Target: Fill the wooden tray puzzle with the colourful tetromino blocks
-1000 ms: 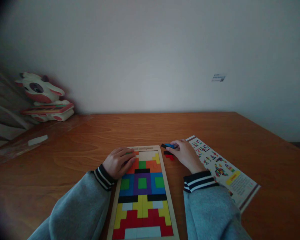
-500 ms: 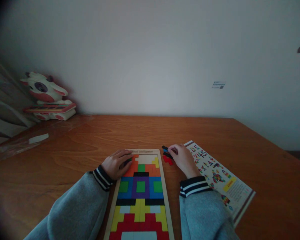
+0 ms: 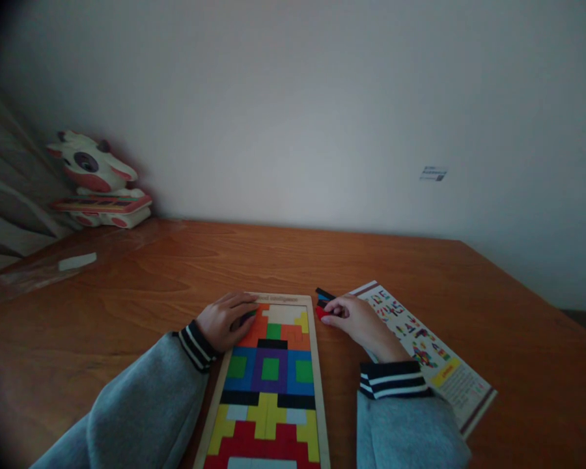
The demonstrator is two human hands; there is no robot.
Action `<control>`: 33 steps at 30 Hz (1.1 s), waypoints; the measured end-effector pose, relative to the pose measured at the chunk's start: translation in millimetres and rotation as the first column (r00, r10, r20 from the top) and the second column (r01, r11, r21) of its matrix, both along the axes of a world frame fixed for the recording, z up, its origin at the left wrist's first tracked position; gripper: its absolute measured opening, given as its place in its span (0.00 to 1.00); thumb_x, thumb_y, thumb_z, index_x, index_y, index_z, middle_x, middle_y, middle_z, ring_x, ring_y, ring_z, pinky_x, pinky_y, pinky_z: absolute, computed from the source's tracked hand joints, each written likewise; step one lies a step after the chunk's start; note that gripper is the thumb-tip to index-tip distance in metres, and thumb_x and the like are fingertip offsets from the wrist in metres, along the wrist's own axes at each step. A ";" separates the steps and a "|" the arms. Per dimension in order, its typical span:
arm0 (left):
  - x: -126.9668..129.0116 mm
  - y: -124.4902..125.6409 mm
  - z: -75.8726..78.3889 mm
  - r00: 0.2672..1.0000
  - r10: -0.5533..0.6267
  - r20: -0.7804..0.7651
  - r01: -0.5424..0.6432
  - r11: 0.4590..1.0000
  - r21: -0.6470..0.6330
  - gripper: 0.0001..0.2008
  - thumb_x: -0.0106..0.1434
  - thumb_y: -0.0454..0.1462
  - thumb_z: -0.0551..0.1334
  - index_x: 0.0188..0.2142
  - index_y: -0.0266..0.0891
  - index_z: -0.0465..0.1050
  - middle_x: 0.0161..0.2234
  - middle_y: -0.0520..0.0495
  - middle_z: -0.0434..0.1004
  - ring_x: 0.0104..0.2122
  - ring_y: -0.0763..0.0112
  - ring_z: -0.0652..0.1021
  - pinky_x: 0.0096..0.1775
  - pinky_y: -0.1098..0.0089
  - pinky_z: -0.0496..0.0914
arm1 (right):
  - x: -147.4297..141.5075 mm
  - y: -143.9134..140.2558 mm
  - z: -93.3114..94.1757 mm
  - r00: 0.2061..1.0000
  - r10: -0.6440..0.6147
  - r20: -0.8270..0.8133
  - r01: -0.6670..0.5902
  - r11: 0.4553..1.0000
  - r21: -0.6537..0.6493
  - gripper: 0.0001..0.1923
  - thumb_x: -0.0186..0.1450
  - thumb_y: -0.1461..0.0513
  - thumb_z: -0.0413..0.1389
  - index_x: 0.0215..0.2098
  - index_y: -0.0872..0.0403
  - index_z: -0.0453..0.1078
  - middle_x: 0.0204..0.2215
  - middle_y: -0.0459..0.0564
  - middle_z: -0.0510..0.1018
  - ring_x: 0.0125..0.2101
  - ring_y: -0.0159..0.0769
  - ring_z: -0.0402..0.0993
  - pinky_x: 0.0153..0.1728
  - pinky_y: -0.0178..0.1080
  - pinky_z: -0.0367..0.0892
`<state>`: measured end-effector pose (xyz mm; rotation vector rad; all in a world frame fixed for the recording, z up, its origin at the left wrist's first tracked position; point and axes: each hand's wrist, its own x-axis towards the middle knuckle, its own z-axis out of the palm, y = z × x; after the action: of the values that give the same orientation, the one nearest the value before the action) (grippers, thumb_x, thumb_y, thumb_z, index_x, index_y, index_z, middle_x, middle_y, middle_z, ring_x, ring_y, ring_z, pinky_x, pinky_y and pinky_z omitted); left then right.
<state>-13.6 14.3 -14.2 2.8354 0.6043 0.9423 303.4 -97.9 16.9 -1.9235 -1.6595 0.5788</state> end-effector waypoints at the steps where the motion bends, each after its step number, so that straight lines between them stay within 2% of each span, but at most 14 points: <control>1: 0.1 -0.1 -0.2 1.000 -0.003 0.005 0.003 1.000 -0.002 0.13 0.64 0.37 0.57 0.46 0.40 0.76 0.46 0.42 0.79 0.47 0.60 0.78 0.49 0.58 0.76 | 0.2 0.8 -1.9 1.000 0.005 0.017 -0.005 1.000 0.010 0.11 0.57 0.54 0.62 0.33 0.51 0.80 0.28 0.48 0.78 0.28 0.37 0.70 0.30 0.38 0.63; 6: 0.6 -0.6 -0.3 1.000 0.003 0.020 -0.002 1.000 -0.009 0.13 0.64 0.37 0.57 0.45 0.40 0.76 0.46 0.42 0.79 0.46 0.61 0.78 0.49 0.58 0.76 | 0.3 1.7 -7.7 0.997 0.020 0.075 -0.023 0.999 0.035 0.09 0.59 0.54 0.59 0.29 0.50 0.79 0.29 0.48 0.78 0.29 0.38 0.71 0.31 0.39 0.63; 13: 1.6 -1.7 4.7 1.000 -0.012 0.019 0.012 1.000 -0.001 0.12 0.64 0.37 0.57 0.44 0.39 0.76 0.46 0.42 0.80 0.46 0.60 0.79 0.48 0.58 0.77 | -2.5 -2.7 -4.1 0.998 -0.064 0.009 0.064 0.998 -0.018 0.13 0.51 0.53 0.67 0.32 0.51 0.78 0.28 0.48 0.80 0.27 0.38 0.72 0.27 0.38 0.65; 26: 0.7 0.7 -0.5 1.000 -0.013 0.009 0.013 0.999 -0.037 0.13 0.64 0.37 0.57 0.45 0.40 0.76 0.47 0.42 0.79 0.47 0.61 0.78 0.50 0.57 0.76 | -5.1 -3.1 -7.1 0.990 -0.051 -0.129 0.044 0.997 -0.057 0.09 0.54 0.59 0.63 0.34 0.50 0.76 0.26 0.46 0.81 0.28 0.38 0.76 0.31 0.39 0.69; 30: 1.2 0.5 0.0 1.000 -0.008 0.016 0.009 0.999 -0.042 0.13 0.64 0.36 0.58 0.45 0.40 0.76 0.47 0.42 0.79 0.47 0.61 0.78 0.50 0.58 0.76 | -5.2 -0.4 -6.2 0.980 -0.069 -0.185 0.066 0.998 -0.025 0.07 0.54 0.61 0.62 0.33 0.51 0.74 0.29 0.47 0.82 0.30 0.38 0.79 0.33 0.40 0.71; 33: 1.6 -0.4 2.3 1.000 -0.014 0.017 0.014 0.999 -0.040 0.12 0.64 0.36 0.58 0.45 0.40 0.76 0.47 0.42 0.79 0.47 0.61 0.78 0.49 0.57 0.76 | -4.3 2.0 -5.2 0.973 -0.092 -0.212 0.105 0.993 0.049 0.07 0.55 0.61 0.63 0.34 0.51 0.73 0.32 0.49 0.83 0.33 0.40 0.80 0.36 0.42 0.74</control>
<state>-12.0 13.8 -11.9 2.7898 0.5938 0.9394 299.1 -95.8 11.7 -1.8224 -1.4262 0.6600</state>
